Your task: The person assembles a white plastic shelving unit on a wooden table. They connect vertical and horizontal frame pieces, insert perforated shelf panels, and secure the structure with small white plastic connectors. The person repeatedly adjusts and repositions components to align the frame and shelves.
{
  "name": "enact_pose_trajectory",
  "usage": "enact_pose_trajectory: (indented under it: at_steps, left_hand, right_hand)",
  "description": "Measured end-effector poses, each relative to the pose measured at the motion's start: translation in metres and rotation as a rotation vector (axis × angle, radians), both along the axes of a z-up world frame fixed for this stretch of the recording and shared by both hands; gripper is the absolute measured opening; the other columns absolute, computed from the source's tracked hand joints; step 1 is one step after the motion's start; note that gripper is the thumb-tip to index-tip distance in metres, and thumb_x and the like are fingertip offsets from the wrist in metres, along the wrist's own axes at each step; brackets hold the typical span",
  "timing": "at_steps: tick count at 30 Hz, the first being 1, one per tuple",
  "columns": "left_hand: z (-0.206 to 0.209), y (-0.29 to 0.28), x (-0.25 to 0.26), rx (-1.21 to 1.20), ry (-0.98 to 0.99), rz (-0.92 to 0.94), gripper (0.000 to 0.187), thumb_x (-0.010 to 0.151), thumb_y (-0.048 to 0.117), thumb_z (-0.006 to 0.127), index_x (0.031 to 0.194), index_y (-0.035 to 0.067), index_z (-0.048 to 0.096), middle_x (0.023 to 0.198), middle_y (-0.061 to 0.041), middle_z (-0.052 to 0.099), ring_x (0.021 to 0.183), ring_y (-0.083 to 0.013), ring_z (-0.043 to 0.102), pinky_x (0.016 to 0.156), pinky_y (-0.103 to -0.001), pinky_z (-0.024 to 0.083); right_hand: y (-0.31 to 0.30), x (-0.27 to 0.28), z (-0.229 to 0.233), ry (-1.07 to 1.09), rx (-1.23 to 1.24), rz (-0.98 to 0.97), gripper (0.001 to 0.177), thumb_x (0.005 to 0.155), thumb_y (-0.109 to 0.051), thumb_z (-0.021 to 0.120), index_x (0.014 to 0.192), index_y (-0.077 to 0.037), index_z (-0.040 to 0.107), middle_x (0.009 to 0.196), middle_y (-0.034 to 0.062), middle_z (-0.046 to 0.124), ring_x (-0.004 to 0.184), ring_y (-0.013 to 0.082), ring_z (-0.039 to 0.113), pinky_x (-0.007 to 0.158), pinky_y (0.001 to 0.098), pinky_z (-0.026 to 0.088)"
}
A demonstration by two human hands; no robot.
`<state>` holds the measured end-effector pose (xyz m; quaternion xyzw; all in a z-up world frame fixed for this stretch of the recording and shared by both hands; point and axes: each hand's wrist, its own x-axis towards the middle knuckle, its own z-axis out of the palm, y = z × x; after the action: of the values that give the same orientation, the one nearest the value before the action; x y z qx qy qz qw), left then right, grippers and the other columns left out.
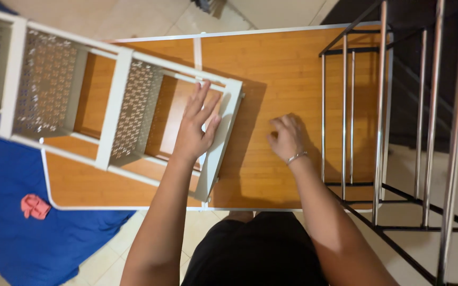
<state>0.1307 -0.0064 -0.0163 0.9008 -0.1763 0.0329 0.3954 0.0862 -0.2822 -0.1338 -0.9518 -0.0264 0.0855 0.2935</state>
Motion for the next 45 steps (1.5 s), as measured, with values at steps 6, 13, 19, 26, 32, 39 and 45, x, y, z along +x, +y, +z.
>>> enact_pose_trajectory:
  at_steps: [6,13,19,26,32,39,45]
  left_hand:
    - [0.045,0.042,-0.094,0.168,0.134,-0.113,0.079,0.066,0.036,0.089,0.137,0.014,0.062,0.148,-0.016,0.054,0.140,-0.0378,0.046,0.113,-0.057,0.037]
    - [0.034,0.046,-0.154,0.395,0.213,-0.139,0.102,0.053,0.030,0.095,0.146,0.021,0.052,0.152,-0.011,0.050,0.142,-0.0293,0.046,0.111,-0.055,0.035]
    - [0.005,0.029,-0.136,0.390,0.093,-0.090,0.097,0.062,0.022,0.092,0.148,0.023,0.050,0.157,-0.010,0.047,0.142,-0.0266,0.049,0.107,-0.052,0.039]
    - [0.004,0.001,-0.100,0.325,0.077,-0.022,0.098,0.060,0.021,0.092,0.148,0.021,0.051,0.153,-0.014,0.051,0.137,-0.0279,0.053,0.101,-0.050,0.041]
    - [0.002,-0.010,-0.087,0.308,0.019,0.018,0.097,0.060,0.021,0.093,0.149,0.021,0.052,0.154,-0.014,0.052,0.135,-0.0256,0.056,0.102,-0.047,0.043]
    - [-0.004,-0.004,-0.088,0.310,-0.063,-0.026,0.091,0.065,0.020,0.092,0.147,0.018,0.054,0.151,-0.014,0.054,0.130,-0.0270,0.061,0.096,-0.043,0.045]
    - [-0.015,-0.003,-0.093,0.334,-0.124,-0.009,0.086,0.065,0.019,0.090,0.145,0.019,0.057,0.145,-0.014,0.061,0.117,-0.0260,0.066,0.089,-0.041,0.046]
  right_hand:
    - [0.043,-0.065,0.038,0.056,0.418,0.210,0.042,0.082,-0.011,0.079,0.122,-0.005,0.067,0.118,0.0110,0.063,0.093,0.0253,0.066,0.070,0.0319,0.058]
    - [0.054,-0.095,0.051,0.246,0.400,0.297,0.046,0.083,-0.012,0.077,0.127,-0.009,0.065,0.117,0.0079,0.064,0.073,0.0233,0.066,0.064,0.0305,0.057]
    - [0.058,-0.092,0.043,-0.006,0.468,0.316,0.042,0.083,-0.011,0.079,0.122,-0.007,0.067,0.112,0.0081,0.066,0.094,0.0216,0.069,0.080,0.0335,0.057]
    - [0.071,-0.064,0.063,-0.117,0.611,0.286,0.041,0.082,-0.009,0.081,0.120,-0.002,0.067,0.104,0.0088,0.068,0.090,0.0203,0.067,0.083,0.0319,0.058]
    - [0.072,-0.048,0.078,-0.197,0.640,0.299,0.026,0.087,-0.007,0.080,0.110,0.000,0.069,0.106,0.0100,0.069,0.094,0.0251,0.070,0.080,0.0339,0.058]
    - [0.070,-0.041,0.069,-0.285,0.567,0.343,0.021,0.085,-0.011,0.080,0.102,-0.002,0.070,0.102,0.0083,0.069,0.091,0.0261,0.069,0.078,0.0361,0.057]
    - [0.067,-0.037,0.063,-0.397,0.402,0.449,0.021,0.087,-0.017,0.079,0.100,-0.005,0.070,0.100,0.0063,0.069,0.093,0.0240,0.065,0.080,0.0381,0.050]
